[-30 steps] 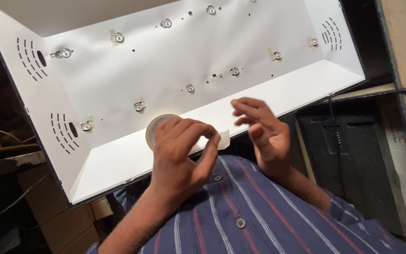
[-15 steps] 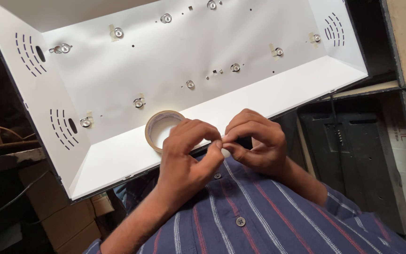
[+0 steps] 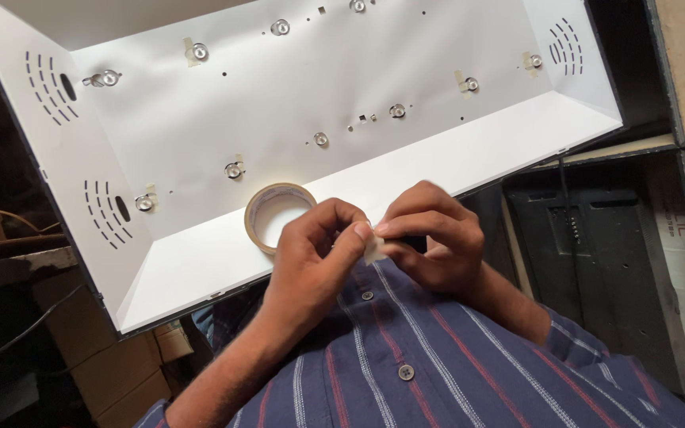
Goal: The person uses a screwdriver to tighten screws on a white metal casing. They then apply pieces of masking tape over the screw heads and surrounding areas on the casing.
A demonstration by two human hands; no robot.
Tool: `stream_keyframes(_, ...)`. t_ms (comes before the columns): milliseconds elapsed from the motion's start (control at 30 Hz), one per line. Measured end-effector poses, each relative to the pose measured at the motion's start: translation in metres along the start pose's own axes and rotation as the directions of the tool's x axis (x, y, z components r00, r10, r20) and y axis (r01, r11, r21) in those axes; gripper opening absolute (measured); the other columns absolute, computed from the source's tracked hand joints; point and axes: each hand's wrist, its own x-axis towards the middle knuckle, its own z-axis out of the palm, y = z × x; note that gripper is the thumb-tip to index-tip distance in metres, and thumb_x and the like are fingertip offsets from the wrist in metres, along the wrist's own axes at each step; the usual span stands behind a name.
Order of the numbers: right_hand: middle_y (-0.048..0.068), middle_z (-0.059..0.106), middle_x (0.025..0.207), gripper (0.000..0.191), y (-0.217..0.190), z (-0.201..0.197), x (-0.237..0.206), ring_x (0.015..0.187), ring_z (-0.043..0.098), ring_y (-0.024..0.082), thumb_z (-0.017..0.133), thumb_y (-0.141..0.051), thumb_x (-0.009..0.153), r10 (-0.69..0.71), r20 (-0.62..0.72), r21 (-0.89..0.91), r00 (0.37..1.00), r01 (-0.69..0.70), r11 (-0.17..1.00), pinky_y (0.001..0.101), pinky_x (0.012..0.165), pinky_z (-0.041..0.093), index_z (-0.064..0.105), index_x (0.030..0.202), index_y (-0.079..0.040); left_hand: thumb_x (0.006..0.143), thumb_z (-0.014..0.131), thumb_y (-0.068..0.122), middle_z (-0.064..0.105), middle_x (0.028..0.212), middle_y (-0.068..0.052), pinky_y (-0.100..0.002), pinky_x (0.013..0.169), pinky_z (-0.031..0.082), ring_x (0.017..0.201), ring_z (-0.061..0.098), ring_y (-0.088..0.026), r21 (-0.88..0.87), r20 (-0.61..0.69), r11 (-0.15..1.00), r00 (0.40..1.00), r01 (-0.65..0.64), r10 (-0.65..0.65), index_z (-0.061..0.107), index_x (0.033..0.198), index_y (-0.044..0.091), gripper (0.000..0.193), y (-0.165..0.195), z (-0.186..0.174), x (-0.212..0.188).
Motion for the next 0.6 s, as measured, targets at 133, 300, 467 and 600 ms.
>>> stream_keyframes(133,0.009,0.054,0.125,0.049,0.0003,0.0001,-0.0056,0.103,0.057,0.016,0.065,-0.054,0.103,0.062,-0.015,0.1,0.998,-0.061,0.993,0.0247,0.077,0.055,0.075,0.117,-0.009,0.096,0.066,0.017,0.067,0.083,0.002,-0.021,0.068,0.047,0.076,0.059,-0.004,-0.082,0.044,0.993,0.995,-0.081,0.085,0.066,0.096,0.002,0.015,0.0025,-0.0066,0.0011)
stream_keyframes(300,0.012,0.053,0.13,0.059,0.0044,-0.003,-0.0092,0.112,0.055,0.017,0.058,-0.065,0.101,0.064,0.027,0.101,0.998,-0.066,0.993,0.0268,0.081,0.055,0.077,0.113,-0.011,0.094,0.068,0.016,0.068,0.082,0.0,-0.021,0.069,0.049,0.077,0.062,-0.005,-0.061,0.037,0.998,0.999,-0.028,0.03,0.067,0.094,0.001,0.014,0.0025,-0.0085,0.0025)
stream_keyframes(467,0.012,0.054,0.129,0.058,0.0043,-0.0046,-0.0111,0.119,0.053,0.021,0.059,-0.065,0.1,0.042,0.032,0.092,0.999,-0.045,0.995,0.0321,0.088,0.052,0.079,0.106,-0.011,0.095,0.066,0.013,0.07,0.084,-0.003,-0.023,0.072,0.055,0.078,0.066,-0.007,-0.16,0.014,0.987,1.0,0.011,-0.009,0.067,0.095,0.0,0.014,-0.0006,-0.0093,0.0044)
stream_keyframes(600,0.012,0.054,0.13,0.058,0.0045,-0.0057,-0.0106,0.123,0.052,0.021,0.059,-0.066,0.1,0.031,0.054,0.09,0.998,-0.036,0.995,0.0335,0.091,0.052,0.08,0.104,-0.012,0.095,0.065,0.011,0.071,0.084,-0.004,-0.023,0.073,0.056,0.079,0.067,-0.008,-0.162,0.009,0.986,0.999,0.036,-0.035,0.066,0.094,-0.001,0.012,-0.0021,-0.0111,0.0057)
